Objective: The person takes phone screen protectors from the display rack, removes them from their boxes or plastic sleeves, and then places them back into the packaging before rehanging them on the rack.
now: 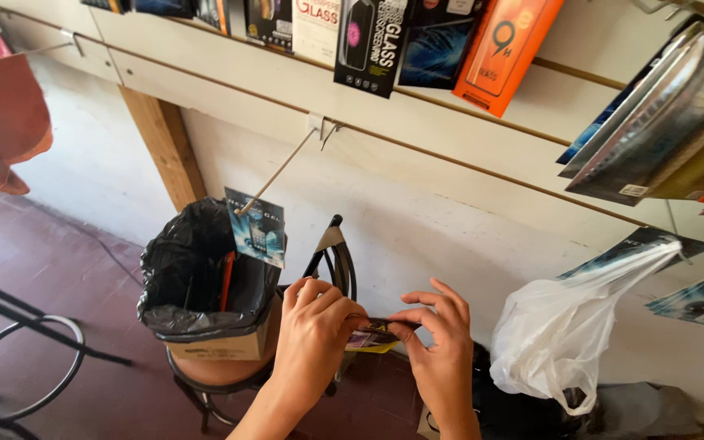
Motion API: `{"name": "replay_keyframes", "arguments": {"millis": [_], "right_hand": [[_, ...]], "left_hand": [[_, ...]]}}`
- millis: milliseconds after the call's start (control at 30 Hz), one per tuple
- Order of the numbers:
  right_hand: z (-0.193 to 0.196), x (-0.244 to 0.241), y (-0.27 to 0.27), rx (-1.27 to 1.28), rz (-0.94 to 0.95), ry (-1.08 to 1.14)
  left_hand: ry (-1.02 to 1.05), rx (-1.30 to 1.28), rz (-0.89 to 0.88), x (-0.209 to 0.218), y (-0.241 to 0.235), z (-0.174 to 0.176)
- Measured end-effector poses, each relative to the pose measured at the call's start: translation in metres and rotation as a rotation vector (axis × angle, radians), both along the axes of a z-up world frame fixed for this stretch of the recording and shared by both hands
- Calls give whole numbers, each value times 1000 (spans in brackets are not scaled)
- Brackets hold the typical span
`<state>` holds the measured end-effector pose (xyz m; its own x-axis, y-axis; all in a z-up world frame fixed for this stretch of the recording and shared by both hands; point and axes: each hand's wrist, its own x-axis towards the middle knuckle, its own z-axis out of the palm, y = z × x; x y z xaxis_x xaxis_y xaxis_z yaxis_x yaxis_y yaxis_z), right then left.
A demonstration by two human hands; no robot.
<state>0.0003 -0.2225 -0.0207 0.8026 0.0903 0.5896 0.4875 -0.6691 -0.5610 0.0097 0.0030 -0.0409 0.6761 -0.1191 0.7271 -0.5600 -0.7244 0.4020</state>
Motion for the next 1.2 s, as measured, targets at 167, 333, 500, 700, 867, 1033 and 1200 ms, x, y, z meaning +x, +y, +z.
{"name": "replay_keyframes", "arguments": {"millis": [167,333,500,700,867,1033,1200], "right_hand": [[1,-2,0,71,26,-45],[-16,-3,-3,575,124,114],[-63,9,-22,593,162,55],[-43,12,-19,393,151,101],[11,25,-38,414,-72,-53],[90,53,-65,357,-230,-242],[152,88,-81,470,-40,-390]], "left_hand": [[5,12,-16,3,0,3],[60,6,-62,8,10,7],[250,-270,-156,25,19,-3],[300,-363,-231,32,15,38],[313,-505,-194,32,3,40],[390,-725,-163,27,-8,39],[350,-640,-161,31,-20,28]]}}
